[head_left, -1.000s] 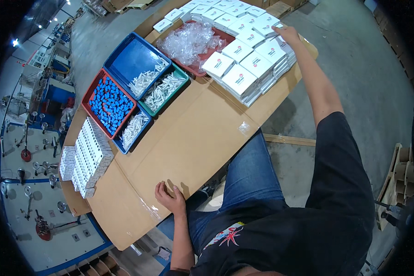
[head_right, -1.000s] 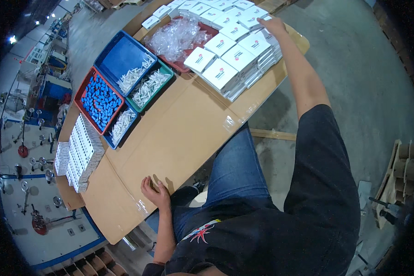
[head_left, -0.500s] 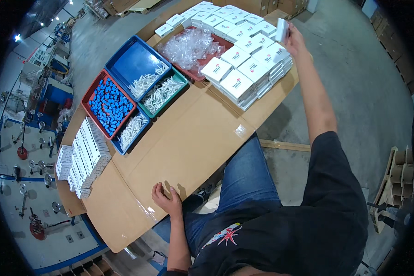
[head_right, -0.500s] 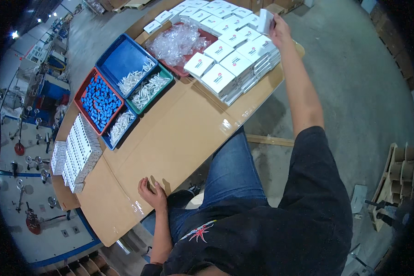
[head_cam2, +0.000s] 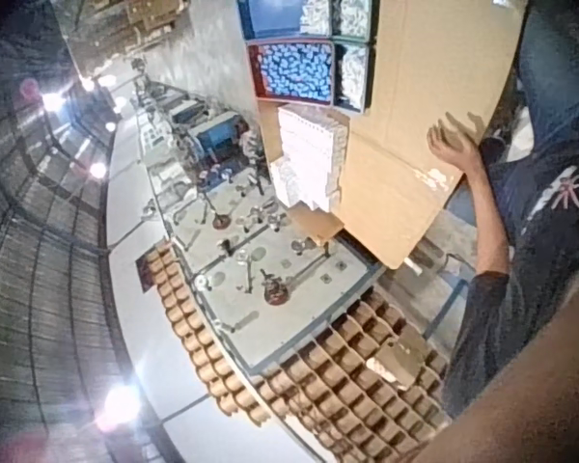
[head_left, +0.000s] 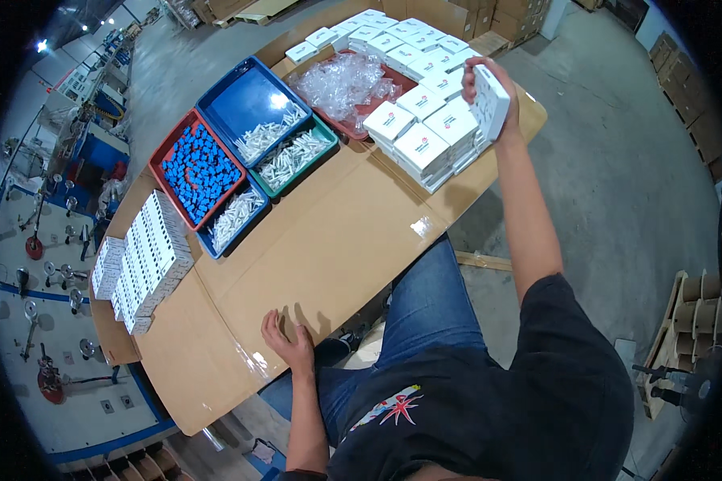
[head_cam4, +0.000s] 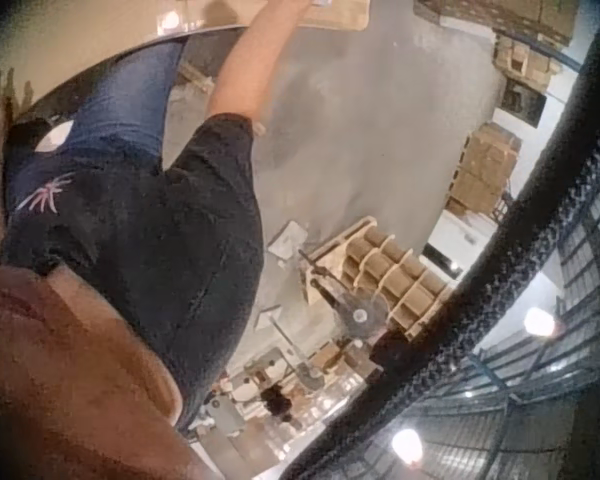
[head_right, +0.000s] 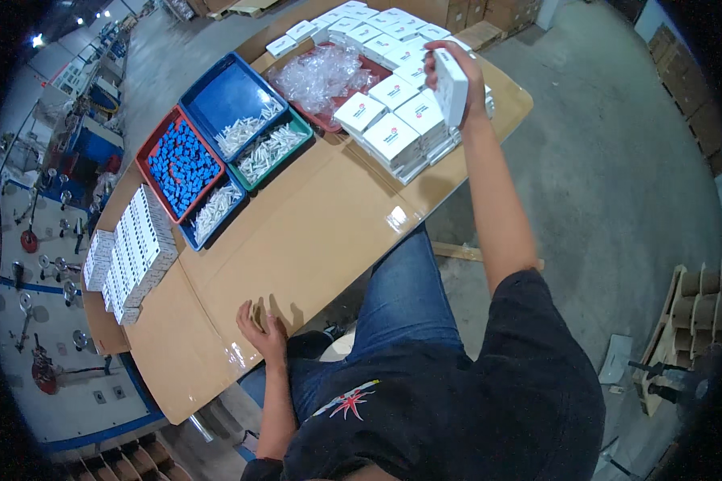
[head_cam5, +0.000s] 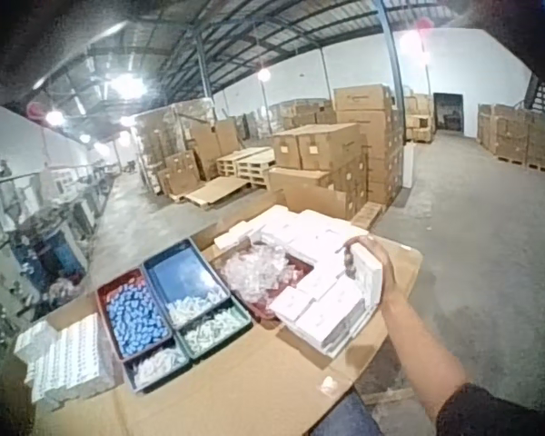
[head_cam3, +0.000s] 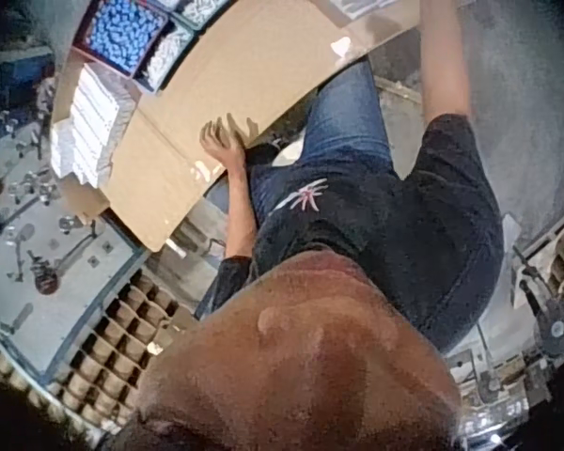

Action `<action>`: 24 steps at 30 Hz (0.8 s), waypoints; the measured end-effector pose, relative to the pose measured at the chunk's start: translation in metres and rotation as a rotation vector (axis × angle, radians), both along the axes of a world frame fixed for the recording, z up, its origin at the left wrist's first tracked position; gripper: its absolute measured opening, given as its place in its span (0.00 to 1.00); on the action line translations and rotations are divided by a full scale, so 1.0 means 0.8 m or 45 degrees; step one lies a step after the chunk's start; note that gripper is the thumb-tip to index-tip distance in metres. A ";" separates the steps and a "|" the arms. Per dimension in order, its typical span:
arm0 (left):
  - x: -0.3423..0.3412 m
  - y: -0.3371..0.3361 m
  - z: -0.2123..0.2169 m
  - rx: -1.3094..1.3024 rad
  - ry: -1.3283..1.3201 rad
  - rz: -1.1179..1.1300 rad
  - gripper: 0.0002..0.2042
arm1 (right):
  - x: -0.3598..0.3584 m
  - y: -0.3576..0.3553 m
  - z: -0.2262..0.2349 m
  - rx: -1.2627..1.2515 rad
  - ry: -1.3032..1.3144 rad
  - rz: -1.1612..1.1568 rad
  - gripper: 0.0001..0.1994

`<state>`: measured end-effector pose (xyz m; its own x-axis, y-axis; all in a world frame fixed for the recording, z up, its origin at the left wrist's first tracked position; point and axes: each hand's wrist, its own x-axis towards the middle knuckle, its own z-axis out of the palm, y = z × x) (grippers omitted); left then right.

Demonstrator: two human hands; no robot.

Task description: The person assembles small electrical components by hand at a workbench. They place white plastic pieces and blue caps into small white boxes, then close the boxes and stack them. The person also handles a small plastic bag containing additional parts.

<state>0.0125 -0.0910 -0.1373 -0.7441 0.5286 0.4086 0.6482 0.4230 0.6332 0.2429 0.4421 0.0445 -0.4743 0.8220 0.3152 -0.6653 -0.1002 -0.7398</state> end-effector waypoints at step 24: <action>0.068 0.165 0.168 0.545 -1.352 -0.491 0.33 | -0.129 -0.290 -0.064 -0.765 -0.322 0.597 0.20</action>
